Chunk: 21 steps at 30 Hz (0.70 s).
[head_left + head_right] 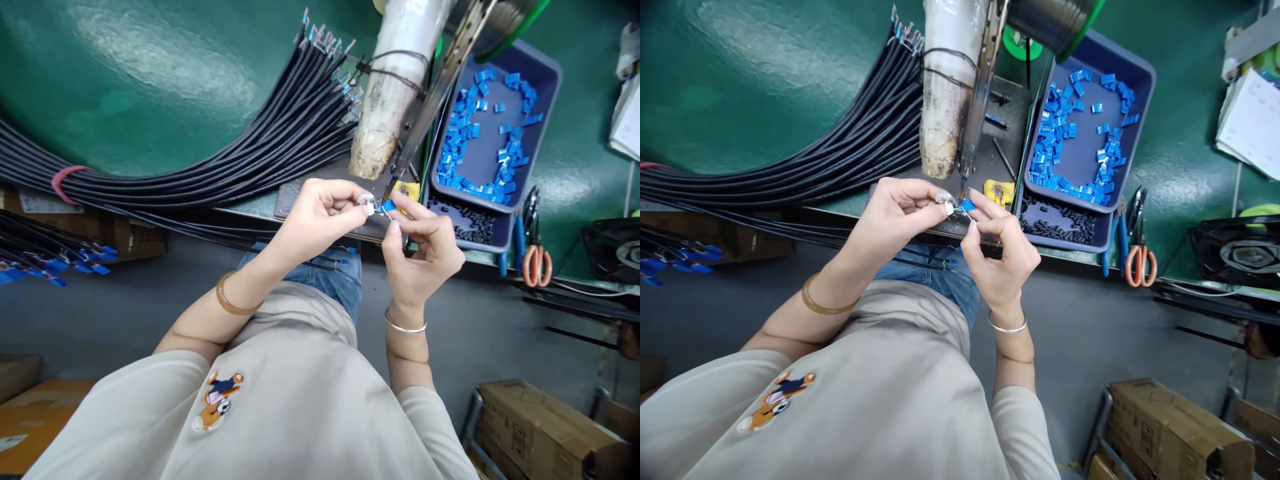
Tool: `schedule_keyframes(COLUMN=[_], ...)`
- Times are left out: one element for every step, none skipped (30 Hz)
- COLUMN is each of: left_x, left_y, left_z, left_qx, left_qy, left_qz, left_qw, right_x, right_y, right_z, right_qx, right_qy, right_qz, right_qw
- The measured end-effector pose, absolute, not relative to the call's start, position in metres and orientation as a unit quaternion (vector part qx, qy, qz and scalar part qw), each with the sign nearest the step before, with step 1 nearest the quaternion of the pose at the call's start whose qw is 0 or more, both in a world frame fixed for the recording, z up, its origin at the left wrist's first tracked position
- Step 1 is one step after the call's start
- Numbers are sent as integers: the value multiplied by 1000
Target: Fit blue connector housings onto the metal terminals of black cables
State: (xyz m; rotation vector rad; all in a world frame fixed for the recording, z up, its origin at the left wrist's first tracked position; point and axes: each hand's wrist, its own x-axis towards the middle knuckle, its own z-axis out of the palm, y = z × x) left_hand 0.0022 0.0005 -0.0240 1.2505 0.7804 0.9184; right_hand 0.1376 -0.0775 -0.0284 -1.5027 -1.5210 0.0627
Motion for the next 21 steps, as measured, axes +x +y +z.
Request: schedule_keyframes(left_x=[3, 3, 4, 4, 4, 3, 3, 3, 2, 2, 2, 2, 2, 2, 2, 2, 1, 1, 1, 1, 0], left_y=[1, 1, 1, 1, 1, 0, 0, 0, 0, -1, -1, -1, -1, -1, -1, -1, -1, -1, -1, -1, -1], left_z=[-24, -24, -24, -24, -24, -25, -25, -24, -24, -24, -24, -24, -24, -24, -25, -26, -27, -28, -29, -30, -30], left_qx=[550, 550, 549, 549, 550, 551, 553, 553, 554, 554, 553, 552, 551, 552, 554, 556, 560, 563, 566, 569, 573], left_qy=[346, 348, 350, 351, 352, 352, 351, 351, 350, 349, 348, 348, 347, 346, 345, 344, 343, 340, 337, 333, 329], left_qz=[404, 405, 407, 407, 408, 408, 407, 407, 406, 406, 407, 406, 405, 403, 399, 395, 391, 389, 388, 386, 385], left_qw=[644, 642, 641, 639, 638, 637, 637, 637, 637, 638, 638, 640, 641, 643, 644, 645, 645, 645, 645, 645, 644], right_x=[138, 137, 137, 137, 137, 136, 136, 136, 135, 135, 136, 136, 136, 137, 137, 138, 139, 139, 140, 140, 140], right_y=[-77, -76, -76, -75, -75, -75, -76, -76, -76, -77, -77, -78, -78, -78, -79, -79, -79, -79, -79, -78, -78], right_z=[-28, -28, -28, -28, -27, -26, -25, -24, -24, -23, -23, -23, -24, -24, -25, -25, -26, -27, -27, -27, -28], right_qx=[-612, -609, -606, -606, -606, -608, -609, -610, -610, -609, -607, -605, -601, -598, -595, -594, -594, -593, -592, -590, -588], right_qy=[-623, -623, -622, -622, -622, -622, -623, -623, -623, -624, -625, -628, -631, -635, -638, -640, -643, -645, -646, -646, -645], right_qz=[26, 27, 28, 29, 30, 31, 31, 32, 33, 34, 32, 28, 23, 16, 8, 1, -6, -13, -18, -23, -27], right_qw=[486, 491, 495, 496, 495, 492, 490, 489, 489, 489, 489, 489, 490, 490, 489, 486, 483, 482, 481, 483, 487])
